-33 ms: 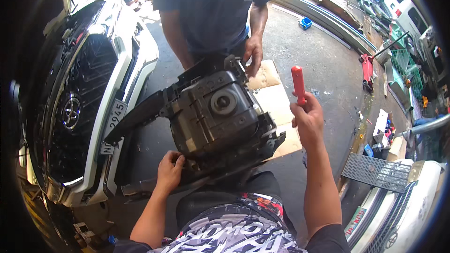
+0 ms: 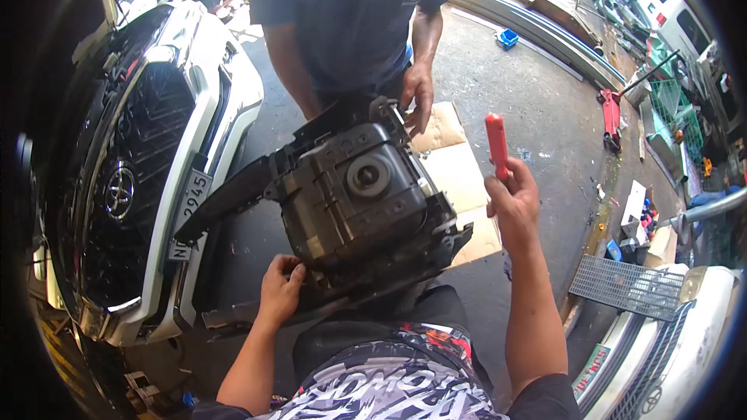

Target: Using screwdrivers to disassemble and repair a black plastic automotive housing part.

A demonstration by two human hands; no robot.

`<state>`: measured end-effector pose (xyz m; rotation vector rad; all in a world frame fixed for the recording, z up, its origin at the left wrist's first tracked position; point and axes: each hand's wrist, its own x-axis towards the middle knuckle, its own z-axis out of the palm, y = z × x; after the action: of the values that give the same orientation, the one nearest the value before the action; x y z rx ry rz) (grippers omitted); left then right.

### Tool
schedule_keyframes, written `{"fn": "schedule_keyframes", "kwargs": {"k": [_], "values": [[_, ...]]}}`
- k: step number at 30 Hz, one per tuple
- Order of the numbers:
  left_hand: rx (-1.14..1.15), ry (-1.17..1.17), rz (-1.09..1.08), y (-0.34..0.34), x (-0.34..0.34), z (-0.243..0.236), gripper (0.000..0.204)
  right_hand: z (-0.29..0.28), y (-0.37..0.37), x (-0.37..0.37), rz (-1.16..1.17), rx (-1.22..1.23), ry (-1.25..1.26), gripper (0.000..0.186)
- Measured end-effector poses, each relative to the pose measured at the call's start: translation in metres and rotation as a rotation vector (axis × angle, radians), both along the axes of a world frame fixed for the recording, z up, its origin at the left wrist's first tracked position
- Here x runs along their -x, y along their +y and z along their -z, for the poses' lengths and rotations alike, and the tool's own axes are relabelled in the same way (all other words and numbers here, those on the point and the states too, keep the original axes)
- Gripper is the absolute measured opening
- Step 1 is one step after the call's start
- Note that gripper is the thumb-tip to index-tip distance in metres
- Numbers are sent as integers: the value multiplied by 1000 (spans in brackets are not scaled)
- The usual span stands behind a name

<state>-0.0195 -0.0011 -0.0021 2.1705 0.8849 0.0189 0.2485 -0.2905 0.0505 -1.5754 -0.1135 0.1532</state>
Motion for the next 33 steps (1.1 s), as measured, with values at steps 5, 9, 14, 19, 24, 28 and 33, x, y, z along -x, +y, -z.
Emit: {"fn": "schedule_keyframes", "kwargs": {"k": [5,9,14,19,24,28,33], "values": [[65,-202,-226,-6,-8,-6,40,44,-39,-27,-68,-150,113,12],[-146,-324,-328,-23,-40,-34,45,95,-54,-64,-194,-22,284,12],[-415,-283,-175,-81,-96,-72,53,160,-62,-100,-377,372,513,17],[-510,91,65,-129,-117,-92,97,204,-63,-116,-538,575,455,23],[-546,255,165,-140,-121,-94,115,225,-38,-122,-588,603,475,25],[-627,242,132,-139,-117,-87,113,234,-8,-126,-643,646,358,26],[-609,254,85,-142,-123,-89,109,253,28,-131,-614,678,81,23]]}}
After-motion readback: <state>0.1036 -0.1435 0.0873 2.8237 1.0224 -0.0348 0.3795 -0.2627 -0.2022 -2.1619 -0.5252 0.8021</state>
